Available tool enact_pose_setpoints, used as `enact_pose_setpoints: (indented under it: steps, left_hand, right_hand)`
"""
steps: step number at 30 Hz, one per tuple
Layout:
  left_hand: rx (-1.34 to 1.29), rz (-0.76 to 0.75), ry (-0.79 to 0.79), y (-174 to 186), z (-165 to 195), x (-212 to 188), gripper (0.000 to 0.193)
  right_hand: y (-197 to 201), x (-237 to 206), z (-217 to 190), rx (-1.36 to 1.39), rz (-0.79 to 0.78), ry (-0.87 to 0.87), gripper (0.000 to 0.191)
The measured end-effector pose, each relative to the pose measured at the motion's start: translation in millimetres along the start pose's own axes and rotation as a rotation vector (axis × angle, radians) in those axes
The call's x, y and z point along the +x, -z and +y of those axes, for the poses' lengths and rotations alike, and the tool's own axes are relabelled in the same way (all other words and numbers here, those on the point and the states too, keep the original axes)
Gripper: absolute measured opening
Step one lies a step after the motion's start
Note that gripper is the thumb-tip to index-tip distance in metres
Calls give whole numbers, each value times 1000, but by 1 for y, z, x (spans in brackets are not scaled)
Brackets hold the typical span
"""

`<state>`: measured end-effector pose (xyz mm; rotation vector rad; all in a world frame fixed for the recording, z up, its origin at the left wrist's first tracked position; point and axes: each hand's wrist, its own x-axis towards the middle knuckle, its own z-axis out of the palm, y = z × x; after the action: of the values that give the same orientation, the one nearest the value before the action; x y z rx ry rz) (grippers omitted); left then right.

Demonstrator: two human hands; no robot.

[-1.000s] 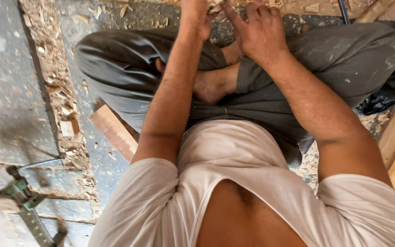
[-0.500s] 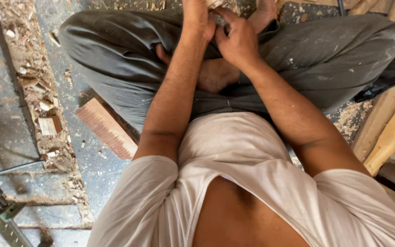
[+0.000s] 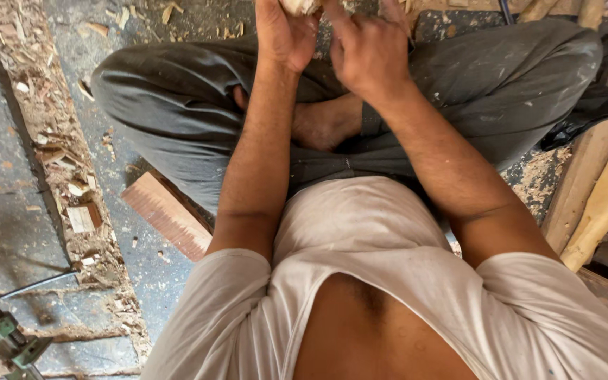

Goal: The person sits on the floor and applies glue from a white container to the joints of a wooden frame using their fingers. They repeatedly dip their finger into the glue and spread it onto the wood pieces.

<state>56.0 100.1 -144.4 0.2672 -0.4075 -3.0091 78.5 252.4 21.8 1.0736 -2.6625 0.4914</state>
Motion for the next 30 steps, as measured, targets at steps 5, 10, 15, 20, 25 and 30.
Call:
enact_pose_setpoints:
  steps: [5, 10, 15, 20, 25, 30]
  left_hand:
    - [15, -76, 0, -1, 0, -11, 28]
    - [46, -74, -6, -13, 17, -15, 33]
    - [9, -46, 11, -41, 21, -25, 40]
    - [17, -270, -31, -56, 20, -28, 45]
    - [213, -49, 61, -35, 32, -20, 34]
    - [234, 159, 130, 6, 25, 1, 48]
  right_hand:
    - [-21, -13, -10, 268, -46, -262, 36]
    - [-32, -14, -18, 871, -139, -504, 34]
    - [-19, 0, -8, 1518, -335, -934, 34]
    - [-3, 3, -1, 1447, -318, -738, 32]
    - [-1, -9, 5, 384, -46, -118, 24]
    - [-14, -17, 6, 47, -120, -22, 19]
